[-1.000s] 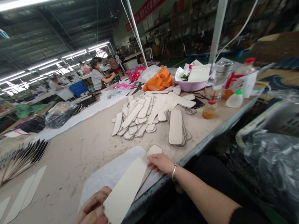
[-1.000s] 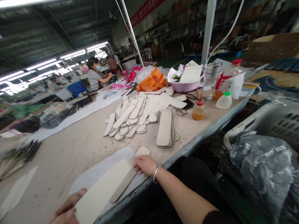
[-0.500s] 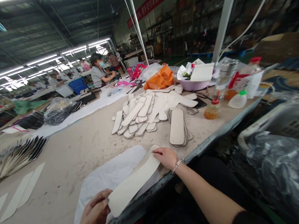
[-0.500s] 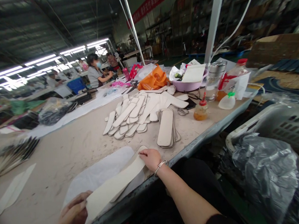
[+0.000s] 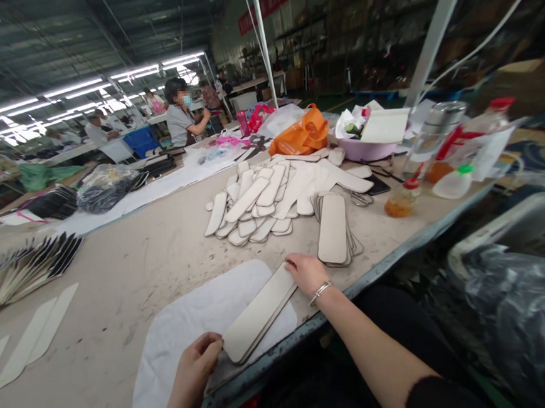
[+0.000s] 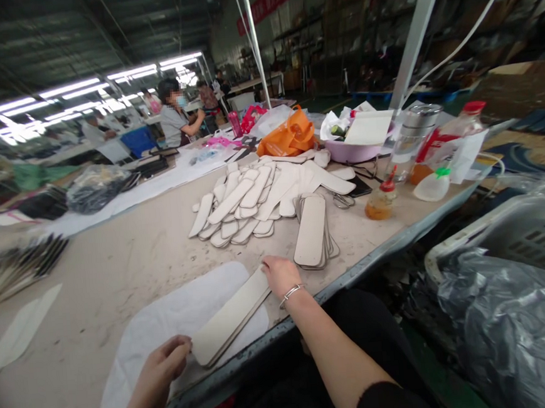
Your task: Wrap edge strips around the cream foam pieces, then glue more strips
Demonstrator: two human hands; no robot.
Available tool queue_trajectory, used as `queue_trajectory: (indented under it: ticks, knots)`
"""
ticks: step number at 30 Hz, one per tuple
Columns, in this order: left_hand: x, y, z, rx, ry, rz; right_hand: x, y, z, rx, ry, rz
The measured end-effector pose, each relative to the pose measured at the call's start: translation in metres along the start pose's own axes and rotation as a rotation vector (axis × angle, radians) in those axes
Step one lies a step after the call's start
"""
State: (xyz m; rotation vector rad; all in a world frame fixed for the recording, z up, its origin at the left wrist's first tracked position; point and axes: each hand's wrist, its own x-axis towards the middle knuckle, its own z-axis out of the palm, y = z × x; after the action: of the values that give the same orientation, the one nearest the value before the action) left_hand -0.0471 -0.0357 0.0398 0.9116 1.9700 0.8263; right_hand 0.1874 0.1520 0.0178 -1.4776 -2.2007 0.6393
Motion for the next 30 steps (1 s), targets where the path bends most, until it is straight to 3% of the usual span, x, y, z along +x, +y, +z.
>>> queue_trajectory:
  ticks: [14, 30]
  knots:
    - [0.009, -0.004, 0.004, 0.268, -0.033, 0.010, 0.004, 0.009, 0.009, -0.061, 0.037, 0.043]
    - [0.004, 0.004, 0.007, 0.412, 0.000, 0.057, 0.004, 0.016, 0.015, -0.049, 0.065, 0.020]
